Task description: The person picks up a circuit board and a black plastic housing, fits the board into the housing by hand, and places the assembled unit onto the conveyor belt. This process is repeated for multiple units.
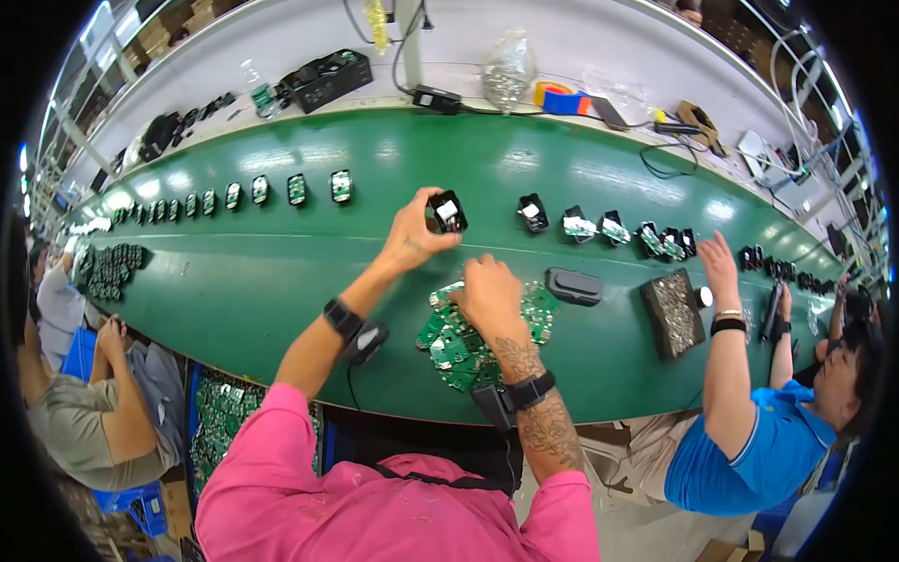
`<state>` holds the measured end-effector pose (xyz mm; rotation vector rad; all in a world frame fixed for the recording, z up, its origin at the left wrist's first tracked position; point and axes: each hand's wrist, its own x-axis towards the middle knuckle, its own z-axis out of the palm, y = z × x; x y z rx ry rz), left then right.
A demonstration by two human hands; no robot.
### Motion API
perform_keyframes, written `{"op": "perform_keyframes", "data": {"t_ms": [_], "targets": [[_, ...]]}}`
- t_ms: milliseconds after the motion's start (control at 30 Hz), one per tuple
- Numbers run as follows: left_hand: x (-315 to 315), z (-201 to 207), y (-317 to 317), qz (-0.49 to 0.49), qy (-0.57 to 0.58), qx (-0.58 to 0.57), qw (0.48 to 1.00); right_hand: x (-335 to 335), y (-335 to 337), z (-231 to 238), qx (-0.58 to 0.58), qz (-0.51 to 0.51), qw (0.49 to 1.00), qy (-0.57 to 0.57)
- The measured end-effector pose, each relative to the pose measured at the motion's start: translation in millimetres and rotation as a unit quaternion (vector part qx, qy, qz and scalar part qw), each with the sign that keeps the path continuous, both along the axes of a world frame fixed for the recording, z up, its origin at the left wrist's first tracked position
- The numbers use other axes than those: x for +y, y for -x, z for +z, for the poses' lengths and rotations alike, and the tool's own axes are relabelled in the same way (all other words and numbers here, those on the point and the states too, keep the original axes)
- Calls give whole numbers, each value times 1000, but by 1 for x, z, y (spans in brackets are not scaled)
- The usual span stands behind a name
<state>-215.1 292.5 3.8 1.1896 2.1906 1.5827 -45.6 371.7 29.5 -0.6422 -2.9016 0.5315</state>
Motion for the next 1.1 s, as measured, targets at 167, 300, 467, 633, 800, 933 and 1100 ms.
{"op": "perform_keyframes", "data": {"t_ms": [167, 300, 467, 633, 800, 933, 1100], "targets": [[-86, 24, -64, -58, -142, -320, 935, 11, 3, -9, -1, 10, 1000, -9], [-128, 51, -98, -29, -128, -383, 914, 25, -19, 16, 111, -42, 985, 126], [-138, 60, -120, -33, -91, -307, 947, -15, -86, 75, 210, -80, 808, 545], [-133, 71, -138, -19, -29, -159, 987, -62, -88, 79, 208, -70, 816, 534], [-132, 81, -148, -12, -26, -150, 988, -69, -92, 75, 180, -64, 831, 522], [-138, 76, -147, 2, -22, -133, 991, -76, -102, 72, 173, -69, 840, 510], [-137, 79, -151, 11, -41, -177, 983, -80, -108, 71, 195, -90, 835, 507]]}}
